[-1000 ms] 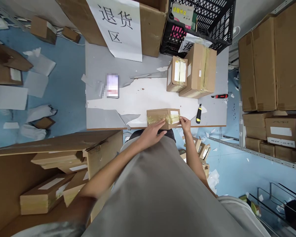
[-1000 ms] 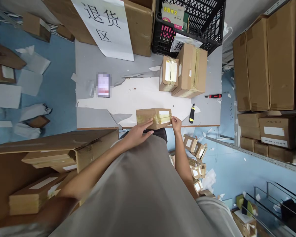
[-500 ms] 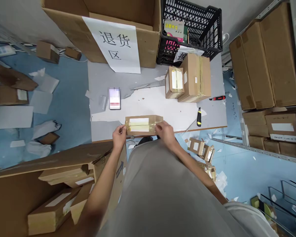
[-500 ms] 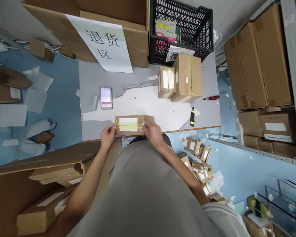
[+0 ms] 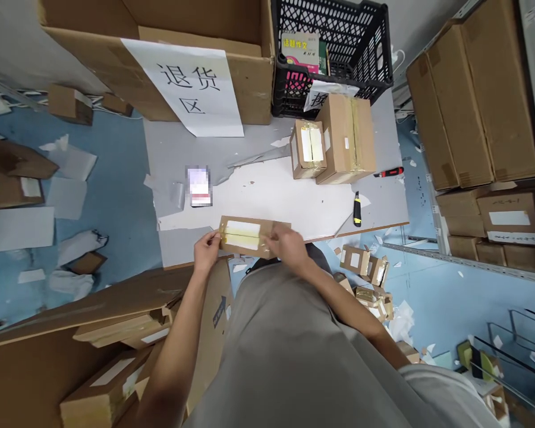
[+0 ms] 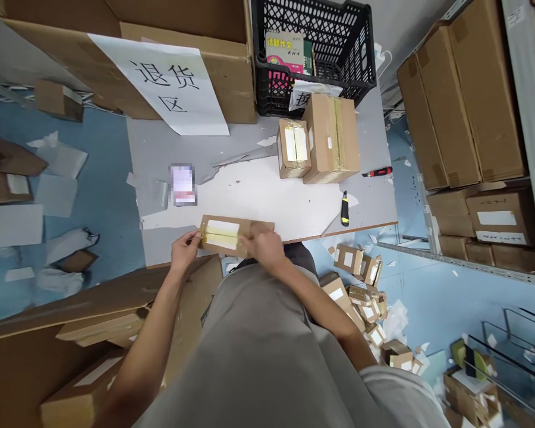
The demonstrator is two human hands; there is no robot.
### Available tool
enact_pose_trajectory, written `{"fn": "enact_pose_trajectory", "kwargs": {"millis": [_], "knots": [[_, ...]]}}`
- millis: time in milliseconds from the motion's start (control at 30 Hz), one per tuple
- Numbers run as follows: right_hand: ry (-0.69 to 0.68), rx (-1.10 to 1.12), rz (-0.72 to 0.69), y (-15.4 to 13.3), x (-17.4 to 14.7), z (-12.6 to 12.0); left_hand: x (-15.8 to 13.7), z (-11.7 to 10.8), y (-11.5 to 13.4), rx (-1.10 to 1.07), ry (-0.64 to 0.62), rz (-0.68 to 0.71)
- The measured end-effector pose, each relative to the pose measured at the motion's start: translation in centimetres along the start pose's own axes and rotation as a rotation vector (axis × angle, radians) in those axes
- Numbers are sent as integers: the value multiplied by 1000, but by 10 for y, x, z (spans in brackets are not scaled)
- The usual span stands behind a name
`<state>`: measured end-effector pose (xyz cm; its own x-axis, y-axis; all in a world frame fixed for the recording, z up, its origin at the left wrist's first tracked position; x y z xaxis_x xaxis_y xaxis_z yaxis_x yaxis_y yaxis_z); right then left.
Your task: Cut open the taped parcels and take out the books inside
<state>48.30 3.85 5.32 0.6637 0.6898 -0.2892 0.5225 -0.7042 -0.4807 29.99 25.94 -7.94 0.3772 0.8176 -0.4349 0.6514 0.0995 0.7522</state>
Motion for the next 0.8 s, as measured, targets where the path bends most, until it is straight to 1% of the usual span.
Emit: {"fn": "enact_pose_trajectory", "kwargs": {"millis": [67,133,167,233,300,367,433,467,500,533,567,600,633,667,700,733,767,800], "knots": [[15,95,188,40,7,-13,-8,10,22,11,-27,73],[29,191,277,72,13,-22,-17,19,43,30,-33,131],[37,228,295,84,16,-26,-20,22,52,34,-30,154],[56,275,298,100,23,-30,-25,29,67,36,-12,187],[72,296,270,108,32,-29,-27,33,75,56,12,184],[42,314,227,112,42,-26,-27,36,77,119,29,128],[-27,337,191,117,52,-23,-29,40,79,211,38,55],[-56,354,174,122,56,-24,-31,42,83,257,68,44],[-65,376,160,129,59,-27,-32,44,89,295,116,65],[-45,404,151,139,62,-34,-33,47,98,318,173,120],[9,433,155,154,64,-45,-33,54,110,324,220,203],[96,460,175,173,67,-59,-32,64,124,312,242,293],[215,480,216,195,69,-75,-28,78,139,284,225,367],[352,489,275,220,71,-93,-21,96,155,246,176,411],[492,489,345,245,73,-110,-11,117,171,204,111,426],[615,483,417,270,76,-126,1,139,185,162,52,402],[701,480,480,292,81,-138,14,162,200,127,4,369],[743,488,528,310,87,-147,28,185,214,93,-37,332]]}}
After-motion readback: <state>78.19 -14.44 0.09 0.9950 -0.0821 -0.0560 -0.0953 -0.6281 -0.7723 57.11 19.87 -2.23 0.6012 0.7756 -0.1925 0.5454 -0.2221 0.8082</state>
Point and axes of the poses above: each hand's wrist, its own x-axis towards the middle knuckle, its own z-axis out of the palm, y = z × x, the point moved 4 cm from there along x, towards the middle knuckle, and after that the axes turned 3 degrees about y, right-handed, at the moved point
